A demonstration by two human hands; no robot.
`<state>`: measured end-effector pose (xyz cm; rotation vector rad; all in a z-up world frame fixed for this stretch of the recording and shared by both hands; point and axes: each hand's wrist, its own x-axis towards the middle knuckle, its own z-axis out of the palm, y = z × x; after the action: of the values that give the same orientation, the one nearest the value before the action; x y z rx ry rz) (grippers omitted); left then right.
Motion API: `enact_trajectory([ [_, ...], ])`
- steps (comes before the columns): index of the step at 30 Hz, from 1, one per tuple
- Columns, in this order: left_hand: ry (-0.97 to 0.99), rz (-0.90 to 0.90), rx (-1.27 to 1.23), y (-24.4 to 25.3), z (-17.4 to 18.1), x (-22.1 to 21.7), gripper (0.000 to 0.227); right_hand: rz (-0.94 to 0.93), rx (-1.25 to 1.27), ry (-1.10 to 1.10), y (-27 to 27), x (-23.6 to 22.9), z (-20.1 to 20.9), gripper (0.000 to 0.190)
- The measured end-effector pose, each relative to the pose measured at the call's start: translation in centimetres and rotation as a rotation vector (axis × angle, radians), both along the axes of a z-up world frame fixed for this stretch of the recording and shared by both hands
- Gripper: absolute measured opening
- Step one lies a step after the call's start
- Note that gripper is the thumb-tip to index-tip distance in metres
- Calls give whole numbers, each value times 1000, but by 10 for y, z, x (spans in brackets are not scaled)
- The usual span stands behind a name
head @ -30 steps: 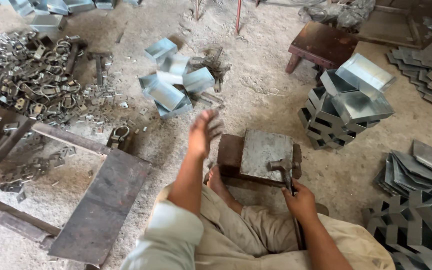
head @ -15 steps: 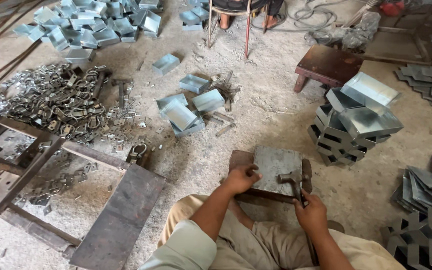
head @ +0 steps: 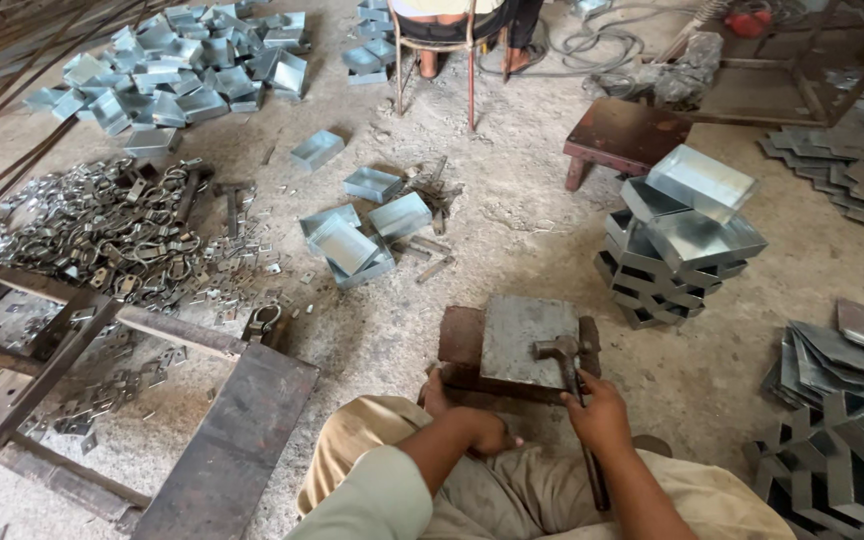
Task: The person sits on the floor and repeatedly hammers small rectangular metal boxes on a wooden block to shape or flatten them. They pick up each box, position it on the block, strike it with a hammer, and then place the finished piece into a growing stack.
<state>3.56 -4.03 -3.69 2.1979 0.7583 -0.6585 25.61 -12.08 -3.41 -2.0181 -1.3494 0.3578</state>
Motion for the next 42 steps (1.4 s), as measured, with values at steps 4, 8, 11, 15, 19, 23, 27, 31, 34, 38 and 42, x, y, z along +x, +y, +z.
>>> enact_trajectory([
  [4,49,269,-196,-10,0,21,62,10,56,-9,-2,2,-6,58],
  [8,-24,110,-110,-20,-25,38,81,38,79,19,-14,5,-3,59],
  [11,96,196,-149,-17,-48,42,94,32,52,39,-23,3,5,59],
  [15,76,271,-245,-10,-66,46,97,50,17,52,-26,0,19,57],
  [19,100,272,-399,-2,-68,50,96,-24,-131,203,-31,-3,26,58],
  [23,129,286,-408,-3,-82,45,99,51,60,127,-29,1,16,56],
  [27,141,274,-415,2,-93,54,101,41,44,156,-27,-5,26,55],
  [31,86,287,-431,3,-96,55,96,5,-14,216,-31,-9,48,55],
  [34,39,287,-431,3,-96,53,93,15,50,193,-30,-9,50,55],
  [38,12,258,-416,-3,-99,56,89,23,71,191,-31,-9,41,56],
  [42,12,228,-414,-3,-95,62,83,29,64,182,-31,-5,38,56],
])
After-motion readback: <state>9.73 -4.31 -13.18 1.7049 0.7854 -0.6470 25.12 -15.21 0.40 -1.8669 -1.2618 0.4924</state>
